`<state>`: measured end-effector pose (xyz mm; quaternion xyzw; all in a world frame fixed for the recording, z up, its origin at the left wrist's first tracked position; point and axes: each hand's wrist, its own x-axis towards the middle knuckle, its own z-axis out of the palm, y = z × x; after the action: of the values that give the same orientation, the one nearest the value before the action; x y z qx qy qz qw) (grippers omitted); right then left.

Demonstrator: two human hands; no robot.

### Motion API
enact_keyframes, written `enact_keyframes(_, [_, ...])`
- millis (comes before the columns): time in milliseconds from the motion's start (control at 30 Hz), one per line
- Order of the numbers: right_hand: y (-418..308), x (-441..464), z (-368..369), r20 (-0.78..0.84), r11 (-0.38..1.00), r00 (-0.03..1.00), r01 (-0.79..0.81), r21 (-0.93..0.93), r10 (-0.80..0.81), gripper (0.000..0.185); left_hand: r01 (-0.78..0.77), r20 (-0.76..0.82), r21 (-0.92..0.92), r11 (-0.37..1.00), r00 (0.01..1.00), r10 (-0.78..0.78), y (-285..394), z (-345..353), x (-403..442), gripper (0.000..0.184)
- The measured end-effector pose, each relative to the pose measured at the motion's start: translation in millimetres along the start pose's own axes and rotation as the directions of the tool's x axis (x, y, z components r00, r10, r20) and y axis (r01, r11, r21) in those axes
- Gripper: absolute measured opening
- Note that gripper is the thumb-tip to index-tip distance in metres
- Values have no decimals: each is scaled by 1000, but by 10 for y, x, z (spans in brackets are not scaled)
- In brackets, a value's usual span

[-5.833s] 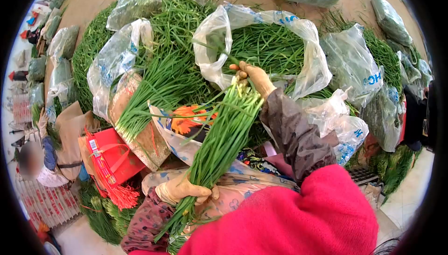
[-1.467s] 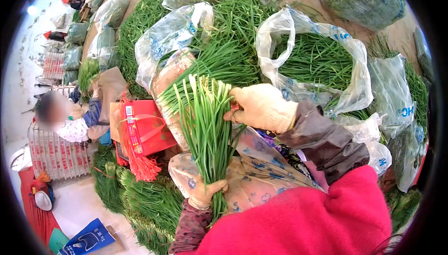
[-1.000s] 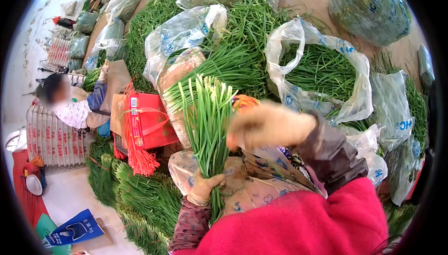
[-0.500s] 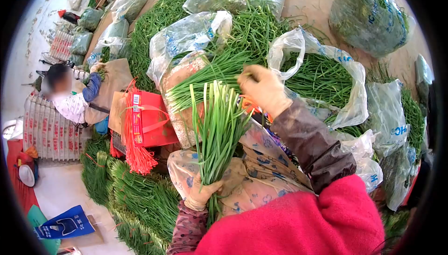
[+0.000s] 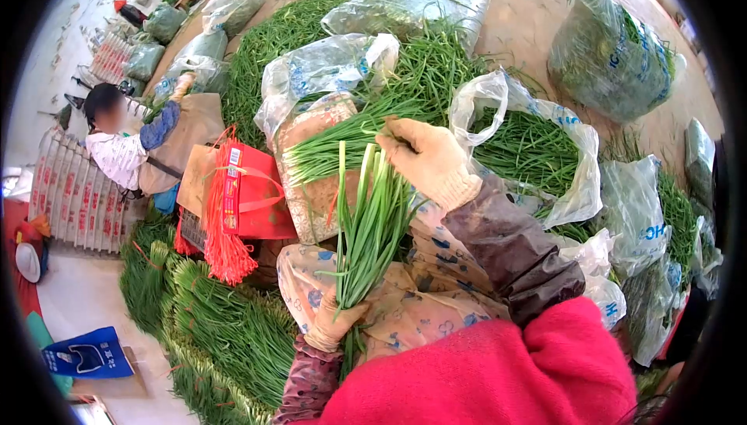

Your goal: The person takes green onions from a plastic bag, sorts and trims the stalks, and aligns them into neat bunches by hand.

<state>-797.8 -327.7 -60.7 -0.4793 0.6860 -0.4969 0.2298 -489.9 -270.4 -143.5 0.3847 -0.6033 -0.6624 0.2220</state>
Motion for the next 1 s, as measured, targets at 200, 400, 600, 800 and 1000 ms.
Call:
enact_keyframes(200, [-173,140,-341,-211,765,934,-94,637,290,17,260,31,-208,943,965,-259,261,-19,-99,35])
enact_keyframes(400, [123,527,-798,-359,755,894,36,654,269,28,250,90,-285,925,968,-234,115,-133,-208,46])
enact_keyframes(600, [-11,92,-291,622,992,775,-123,-21,109,54,265,152,-274,924,961,-230,135,-129,-218,54])
enact_keyframes(800, [-145,-85,-31,423,960,906,90,-265,32,41,294,177,-469,833,955,-237,84,-173,-266,40])
enact_keyframes(1000, [-274,-184,-50,438,940,895,219,-262,-87,37,362,81,-501,786,924,-374,-148,-128,-214,33])
